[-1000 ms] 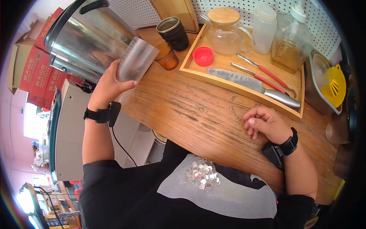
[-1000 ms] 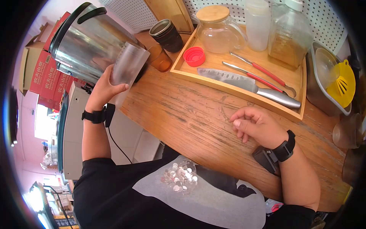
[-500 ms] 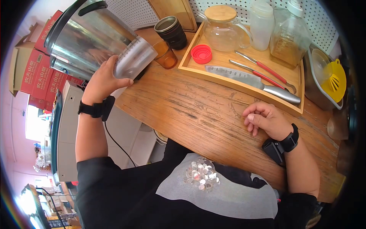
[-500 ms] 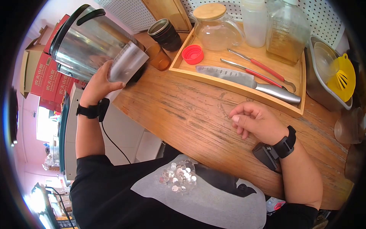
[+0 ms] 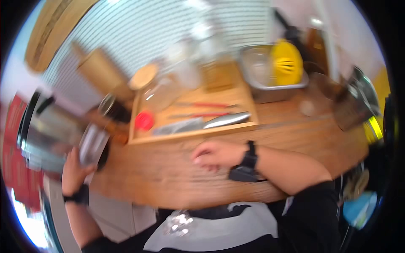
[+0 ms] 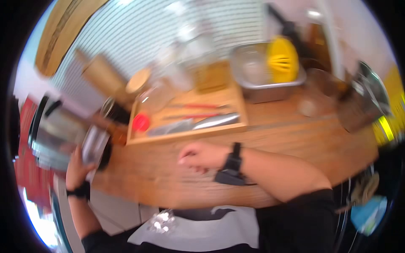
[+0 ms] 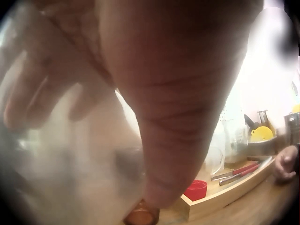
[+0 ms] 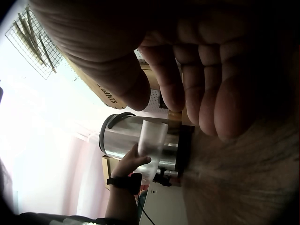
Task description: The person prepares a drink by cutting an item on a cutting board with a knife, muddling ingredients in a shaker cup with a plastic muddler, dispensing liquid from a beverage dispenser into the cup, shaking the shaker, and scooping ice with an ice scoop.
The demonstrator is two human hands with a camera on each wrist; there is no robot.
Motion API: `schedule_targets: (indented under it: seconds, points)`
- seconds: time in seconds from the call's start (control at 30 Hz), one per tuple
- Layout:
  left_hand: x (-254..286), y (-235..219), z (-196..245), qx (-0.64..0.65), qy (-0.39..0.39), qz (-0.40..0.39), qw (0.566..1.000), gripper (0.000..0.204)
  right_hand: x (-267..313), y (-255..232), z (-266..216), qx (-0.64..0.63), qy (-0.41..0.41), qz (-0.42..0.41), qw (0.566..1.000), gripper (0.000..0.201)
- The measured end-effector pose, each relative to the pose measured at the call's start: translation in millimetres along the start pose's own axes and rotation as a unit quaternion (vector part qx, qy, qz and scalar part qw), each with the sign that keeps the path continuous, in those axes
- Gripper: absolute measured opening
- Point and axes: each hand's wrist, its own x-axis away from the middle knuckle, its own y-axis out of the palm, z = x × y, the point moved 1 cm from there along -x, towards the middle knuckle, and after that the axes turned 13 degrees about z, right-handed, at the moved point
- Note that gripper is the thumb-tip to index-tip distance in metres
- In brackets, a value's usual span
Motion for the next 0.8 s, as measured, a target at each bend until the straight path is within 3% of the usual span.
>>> schedule_targets:
  seconds: [0.03,0.07,0.1,0.17,0.2,0.23,0.3,0.33,0.37,0.4,0.47,0.53,0.57,0.63,0.7,0.8]
  points:
    - [5.1,17.9,-19.4,0.022,0.014,0.051,0.998,0.083,-0.7,1.1,-0.2,-0.007,-0.01,0.003,1.0,0.026]
    - [3.7,16.0,-16.9,0.076,-0.001,0.025,0.997,0.08,-1.2,1.8,-0.4,-0.002,-0.027,0.009,1.0,0.026]
    - [4.0,34.1,-36.1,0.115,0.008,0.066,0.991,0.076,-1.8,1.9,-0.7,0.006,-0.042,0.007,0.999,0.025]
    - [10.2,19.9,-13.4,0.216,-0.064,0.029,0.974,0.079,-3.1,1.3,1.2,0.033,-0.043,0.012,0.998,0.026]
    - [16.4,24.5,-11.8,0.243,-0.091,0.053,0.964,0.081,-1.2,1.3,-1.9,0.037,-0.045,0.032,0.998,0.026]
    - [23.4,46.6,-28.7,0.235,-0.079,0.145,0.958,0.08,2.7,3.6,-7.2,0.061,-0.057,0.017,0.996,0.027]
    - [35.1,58.3,-24.4,0.353,-0.12,0.153,0.915,0.078,9.5,3.0,-19.8,0.09,-0.069,0.008,0.993,0.027]
    - [40.3,55.8,-17.3,0.371,-0.125,0.136,0.91,0.076,12.7,0.2,-28.7,0.129,-0.147,-0.008,0.981,0.028]
    - [42.6,82.2,-29.1,0.483,-0.096,0.155,0.856,0.084,18.5,-3.3,-39.3,0.167,-0.222,-0.026,0.96,0.029]
    - [44.6,80.3,-8.8,0.534,-0.064,0.141,0.831,0.091,36.7,-7.8,-64.5,0.194,-0.238,-0.011,0.952,0.029]
    - [56.8,62.0,57.1,0.584,-0.03,0.125,0.802,0.098,65.9,-25.8,-101.6,0.239,-0.299,0.066,0.921,0.029]
    - [67.6,49.0,120.8,0.661,-0.023,0.11,0.742,0.107,98.2,-51.6,-135.3,0.265,-0.325,0.195,0.887,0.02]
    - [71.2,53.5,133.7,0.666,-0.02,0.11,0.738,0.107,114.5,-64.6,-149.0,0.187,-0.313,0.249,0.897,0.021]
    - [73.9,68.5,158.9,0.717,-0.02,-0.036,0.695,0.106,147.0,-103.2,-176.4,0.16,-0.306,0.383,0.857,0.024]
    - [69.8,75.1,186.8,0.727,0.008,-0.075,0.683,0.106,175.5,-146.1,-200.0,0.142,-0.329,0.523,0.773,0.026]
    - [62.6,101.0,219.0,0.743,0.052,-0.14,0.653,0.113,220.1,-207.8,-225.2,0.185,-0.332,0.648,0.659,0.026]
